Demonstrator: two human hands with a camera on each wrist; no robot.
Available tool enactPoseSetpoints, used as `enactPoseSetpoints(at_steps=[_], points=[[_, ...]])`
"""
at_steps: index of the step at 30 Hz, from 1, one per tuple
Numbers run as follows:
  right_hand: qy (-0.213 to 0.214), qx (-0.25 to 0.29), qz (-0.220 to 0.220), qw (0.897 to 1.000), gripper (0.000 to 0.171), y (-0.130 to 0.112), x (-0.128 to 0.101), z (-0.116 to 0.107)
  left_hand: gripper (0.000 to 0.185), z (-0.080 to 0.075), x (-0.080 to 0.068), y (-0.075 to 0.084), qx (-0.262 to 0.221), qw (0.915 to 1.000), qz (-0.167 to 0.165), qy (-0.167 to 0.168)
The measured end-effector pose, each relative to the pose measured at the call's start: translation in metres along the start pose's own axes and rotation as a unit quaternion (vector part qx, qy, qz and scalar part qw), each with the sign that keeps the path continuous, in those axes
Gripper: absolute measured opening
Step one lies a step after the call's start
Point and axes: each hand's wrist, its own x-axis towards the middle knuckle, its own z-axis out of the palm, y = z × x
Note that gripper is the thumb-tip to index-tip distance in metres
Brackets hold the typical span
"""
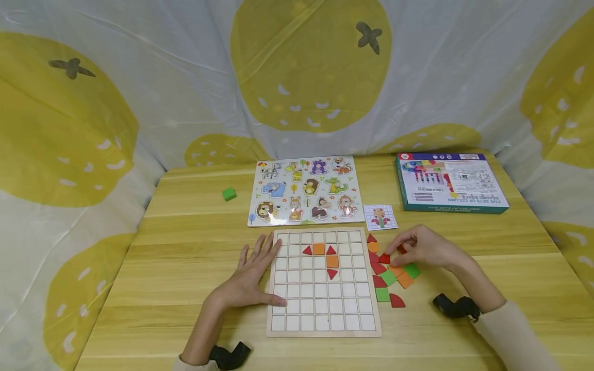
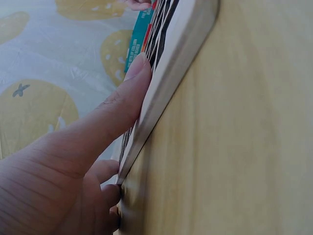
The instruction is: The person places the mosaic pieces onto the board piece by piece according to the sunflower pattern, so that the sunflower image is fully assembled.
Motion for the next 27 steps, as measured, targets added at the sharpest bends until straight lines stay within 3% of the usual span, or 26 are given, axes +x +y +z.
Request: enactPoseSetpoints(at_steps=[7,18,27], points=[[-0.044,0.002,0.006,0.999,0.027,0.009,-0.004,-0.007,0.129,0.0,0.0,0.001,-0.001,1.0,-0.002,-0.001],[0.019,-0.023,0.027,0.999,0.028,0.009,0.0,-0.009,0.13,0.0,-0.001,0.0,0.003,1.0,-0.001,-0.001],[0.004,-0.025,0.016,1.0,0.032,0.006,-0.002,-0.01,0.129,-0.001,-0.001,0.001,0.002,1.0,0.0,-0.002]])
